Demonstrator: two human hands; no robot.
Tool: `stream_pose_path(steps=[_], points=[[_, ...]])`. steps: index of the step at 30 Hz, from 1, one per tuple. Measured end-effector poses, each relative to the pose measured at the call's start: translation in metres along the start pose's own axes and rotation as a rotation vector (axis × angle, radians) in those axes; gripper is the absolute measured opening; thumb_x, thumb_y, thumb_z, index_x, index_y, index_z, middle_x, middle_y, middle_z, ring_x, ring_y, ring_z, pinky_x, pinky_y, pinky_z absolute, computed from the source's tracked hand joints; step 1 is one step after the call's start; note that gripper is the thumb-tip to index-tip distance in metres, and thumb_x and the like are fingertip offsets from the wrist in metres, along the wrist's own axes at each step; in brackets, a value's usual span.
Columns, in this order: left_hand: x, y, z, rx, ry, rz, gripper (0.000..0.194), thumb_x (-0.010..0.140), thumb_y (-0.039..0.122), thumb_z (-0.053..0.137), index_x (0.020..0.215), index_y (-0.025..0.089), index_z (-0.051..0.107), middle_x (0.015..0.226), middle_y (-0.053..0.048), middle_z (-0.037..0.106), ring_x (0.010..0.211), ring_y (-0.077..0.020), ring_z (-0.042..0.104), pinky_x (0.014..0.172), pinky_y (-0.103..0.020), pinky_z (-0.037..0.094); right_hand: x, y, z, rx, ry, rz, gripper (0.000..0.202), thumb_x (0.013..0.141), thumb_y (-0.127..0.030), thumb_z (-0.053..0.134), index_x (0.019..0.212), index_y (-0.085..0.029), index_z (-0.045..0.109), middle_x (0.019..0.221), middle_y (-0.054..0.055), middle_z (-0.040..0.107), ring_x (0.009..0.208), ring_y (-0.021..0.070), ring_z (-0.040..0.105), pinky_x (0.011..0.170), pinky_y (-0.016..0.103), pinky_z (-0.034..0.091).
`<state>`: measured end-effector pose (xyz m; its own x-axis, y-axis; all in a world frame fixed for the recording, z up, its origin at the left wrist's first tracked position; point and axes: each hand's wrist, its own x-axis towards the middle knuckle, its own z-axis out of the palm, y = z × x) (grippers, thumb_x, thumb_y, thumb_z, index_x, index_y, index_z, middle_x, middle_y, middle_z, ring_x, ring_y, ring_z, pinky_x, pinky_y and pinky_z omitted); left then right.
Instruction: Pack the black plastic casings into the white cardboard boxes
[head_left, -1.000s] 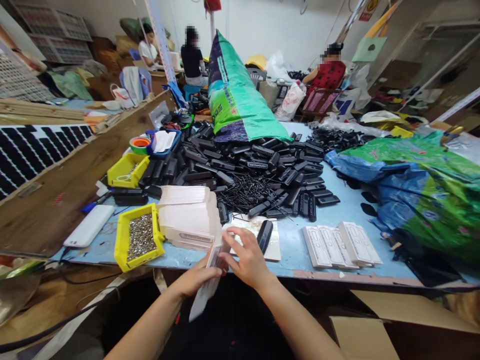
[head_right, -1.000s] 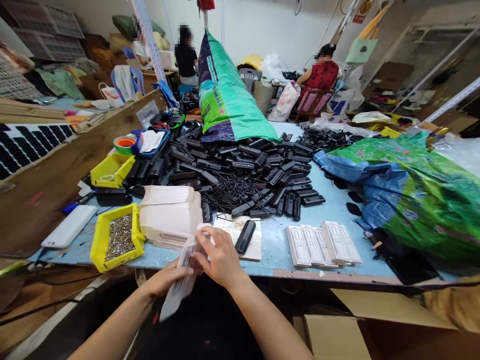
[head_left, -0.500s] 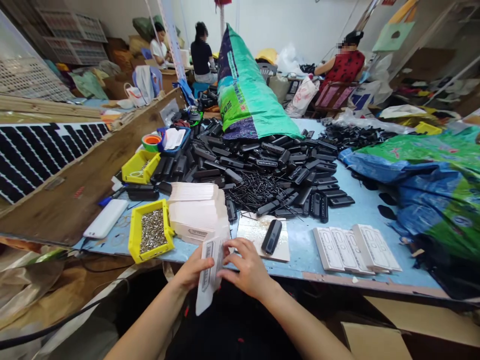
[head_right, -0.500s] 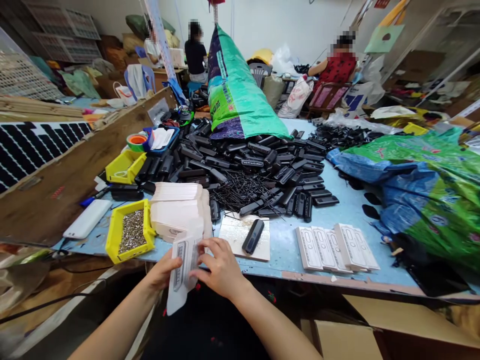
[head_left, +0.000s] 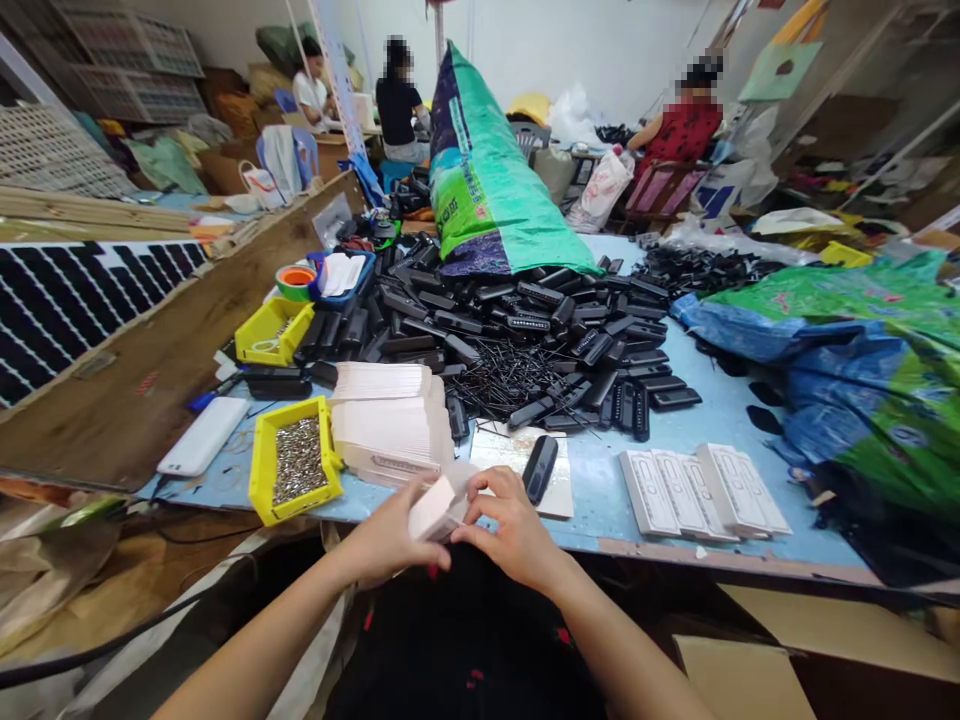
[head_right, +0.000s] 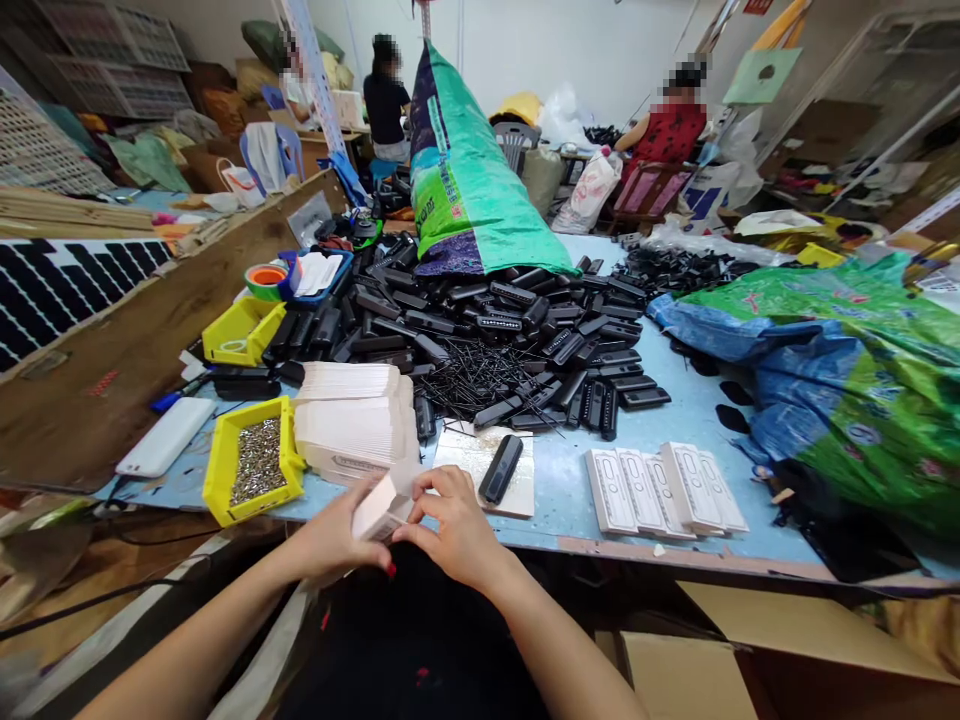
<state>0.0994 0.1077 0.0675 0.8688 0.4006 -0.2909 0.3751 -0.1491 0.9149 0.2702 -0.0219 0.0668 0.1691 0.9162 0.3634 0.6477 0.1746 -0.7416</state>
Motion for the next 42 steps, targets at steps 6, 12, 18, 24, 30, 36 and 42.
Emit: stream_pose_path(steps=[6,12,18,24,30,36,42], points=[[-0.001,0.012,-0.002,0.325,-0.019,0.224,0.043,0.085,0.037,0.055,0.126,0.025,0.049,0.125,-0.011,0.057,0.112,-0.0259,0.055,0.098,-0.039,0.040,0.000,0.019,0.017,0.597,0.227,0.244,0.030,0.086,-0.050,0.055,0.092,-0.022,0.064,0.093,0.004,0.057,0.079,0.0149,0.057,0.070,0.028,0.049],[0.009,0.013,0.037,0.160,0.244,0.155,0.083,0.070,0.031,0.070,0.137,0.018,0.023,0.128,-0.016,0.050,0.115,-0.0268,0.053,0.100,-0.041,0.040,0.004,0.017,0.027,0.660,0.062,0.163,0.043,0.087,-0.051,0.053,0.117,-0.022,0.065,0.114,0.009,0.064,0.108,0.0223,0.059,0.094,0.039,0.047],[0.017,0.010,0.038,0.033,0.244,0.055,0.111,0.067,0.022,0.068,0.148,0.019,-0.008,0.122,-0.013,0.056,0.103,-0.0255,0.060,0.094,-0.039,0.045,0.009,0.004,0.022,0.689,0.077,0.265,0.029,0.088,-0.040,0.055,0.109,-0.025,0.070,0.114,0.007,0.067,0.108,0.0221,0.062,0.097,0.042,0.047],[0.018,0.012,0.032,0.106,0.200,0.042,0.110,0.065,0.022,0.067,0.149,0.018,-0.003,0.128,-0.015,0.053,0.108,-0.0275,0.058,0.094,-0.039,0.045,0.005,-0.003,0.037,0.686,0.184,0.331,0.028,0.089,-0.036,0.054,0.109,-0.024,0.070,0.110,0.006,0.069,0.103,0.0219,0.065,0.092,0.039,0.051],[0.019,-0.001,0.033,-0.081,0.237,0.063,0.102,0.064,0.027,0.073,0.148,0.019,0.014,0.141,-0.016,0.043,0.127,-0.0304,0.045,0.106,-0.044,0.036,-0.005,0.011,0.017,0.204,0.010,-0.013,0.041,0.093,-0.026,0.043,0.133,-0.023,0.051,0.134,0.008,0.054,0.125,0.0207,0.049,0.105,0.043,0.041],[-0.002,-0.031,-0.006,-0.993,0.353,-0.139,0.069,0.084,0.030,0.057,0.143,0.033,0.022,0.113,-0.008,0.065,0.105,-0.0252,0.063,0.080,-0.039,0.055,-0.018,0.083,-0.057,-0.456,-0.202,0.064,0.045,0.071,0.000,0.057,0.109,-0.023,0.065,0.138,0.010,0.049,0.135,0.0317,0.034,0.109,0.063,0.020],[0.008,-0.019,0.016,-1.327,0.818,-0.252,0.026,0.095,0.029,0.042,0.116,0.021,0.055,0.099,-0.006,0.068,0.078,-0.0153,0.067,0.068,-0.031,0.060,-0.008,0.040,-0.027,0.362,0.380,0.187,0.045,0.076,-0.035,0.071,0.112,-0.025,0.044,0.094,0.004,0.067,0.086,0.0210,0.068,0.081,0.042,0.054]])
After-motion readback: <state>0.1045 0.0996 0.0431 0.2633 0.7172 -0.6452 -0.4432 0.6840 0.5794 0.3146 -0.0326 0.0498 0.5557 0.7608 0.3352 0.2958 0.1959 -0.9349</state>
